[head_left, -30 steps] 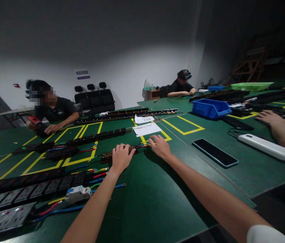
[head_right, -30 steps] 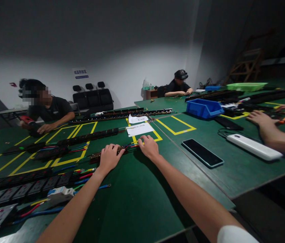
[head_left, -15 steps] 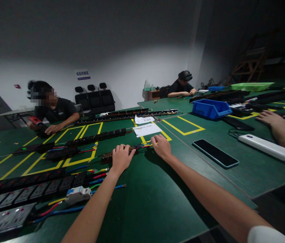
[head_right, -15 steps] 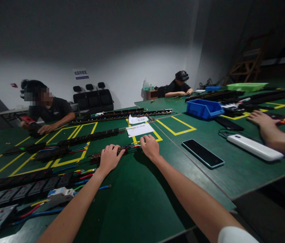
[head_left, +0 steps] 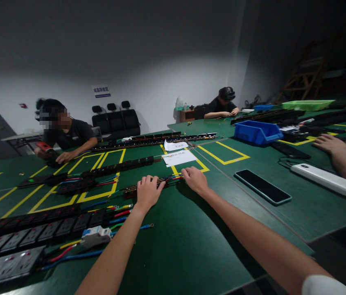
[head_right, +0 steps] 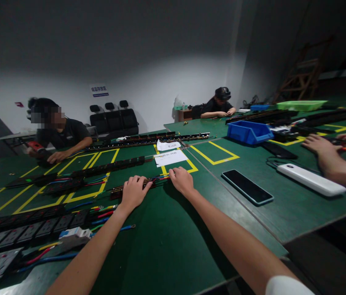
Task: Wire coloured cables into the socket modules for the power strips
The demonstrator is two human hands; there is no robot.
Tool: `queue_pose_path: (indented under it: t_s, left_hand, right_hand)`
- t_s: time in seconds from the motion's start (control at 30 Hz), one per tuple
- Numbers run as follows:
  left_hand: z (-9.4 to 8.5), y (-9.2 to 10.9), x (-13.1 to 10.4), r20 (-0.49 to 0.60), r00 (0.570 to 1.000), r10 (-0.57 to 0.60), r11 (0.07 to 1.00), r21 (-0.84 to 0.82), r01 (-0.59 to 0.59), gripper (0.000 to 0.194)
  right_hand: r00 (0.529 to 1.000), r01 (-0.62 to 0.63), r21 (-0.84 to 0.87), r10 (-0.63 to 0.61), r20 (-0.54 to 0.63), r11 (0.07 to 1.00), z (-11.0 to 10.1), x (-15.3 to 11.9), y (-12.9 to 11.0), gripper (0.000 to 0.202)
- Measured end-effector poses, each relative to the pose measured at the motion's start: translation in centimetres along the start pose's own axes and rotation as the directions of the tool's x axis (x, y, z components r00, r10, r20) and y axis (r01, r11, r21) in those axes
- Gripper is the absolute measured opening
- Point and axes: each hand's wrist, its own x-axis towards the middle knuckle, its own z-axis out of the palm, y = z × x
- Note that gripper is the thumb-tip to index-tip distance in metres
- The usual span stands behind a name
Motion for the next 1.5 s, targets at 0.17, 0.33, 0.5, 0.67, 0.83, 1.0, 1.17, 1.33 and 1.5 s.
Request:
queue_pose_path:
  t_s: [0.17, 0.33, 0.5, 0.67, 0.83, 1.0, 1.17, 1.33, 1.5]
  left_hand:
    - [0.1, 0.0, 0.0, -0.01, 1.0, 0.003, 1.0, 0.009, -0.003, 0.047]
    - [-0.1, 0.0, 0.0, -0.002, 1.0, 0.008, 1.0, 0.012, -0.008, 0.048]
    - [-0.2, 0.0, 0.0, 0.007, 1.0, 0.002, 1.0, 0.006, -0.002, 0.049]
    - [0.1, -0.1, 0.0, -0.004, 1.0, 0.012, 1.0, 0.007, -0.012, 0.049]
    - [0.2, -0.1, -0.1, -0.018, 1.0, 0.01, 1.0, 0.022, -0.009, 0.047]
    - [0.2, -0.2, 0.0, -0.02, 1.0, 0.016, 1.0, 0.01, -0.016, 0.049]
    - [0.2, -0.2, 0.0, -0.014, 1.0, 0.021, 1.0, 0.004, -0.021, 0.049]
    - [0.2, -0.1, 0.0, -0.001, 1.0, 0.007, 1.0, -0.004, -0.007, 0.05]
    - [0.3, -0.2, 0.1, -0.001, 1.0, 0.01, 1.0, -0.011, -0.01, 0.051]
  right_hand:
    - [0.994, 0.025, -0.035, -0.021, 0.109, 0.999, 0.2, 0.2, 0.0, 0.049]
    - [0.984, 0.05, -0.053, -0.04, 0.171, 0.997, 0.3, 0.3, -0.1, 0.045]
    - [0.986, 0.032, -0.01, -0.03, 0.166, 0.999, 0.5, 0.4, 0.2, 0.042]
    - [0.999, -0.027, 0.167, 0.019, 0.049, 0.986, 1.2, 0.8, 1.1, 0.029]
    - [1.0, -0.024, 0.239, 0.026, -0.005, 0.971, 2.1, 1.2, 2.1, 0.028]
    - [0.999, 0.007, 0.273, 0.005, -0.042, 0.962, 2.5, 1.3, 2.4, 0.026]
    - [0.998, 0.018, 0.452, 0.008, -0.056, 0.892, 2.8, 1.5, 2.6, 0.034]
    - [0.999, 0.031, 0.502, -0.011, -0.042, 0.864, 3.2, 2.0, 3.0, 0.034]
    - [1.0, 0.013, 0.515, -0.01, -0.009, 0.857, 3.1, 2.2, 3.1, 0.033]
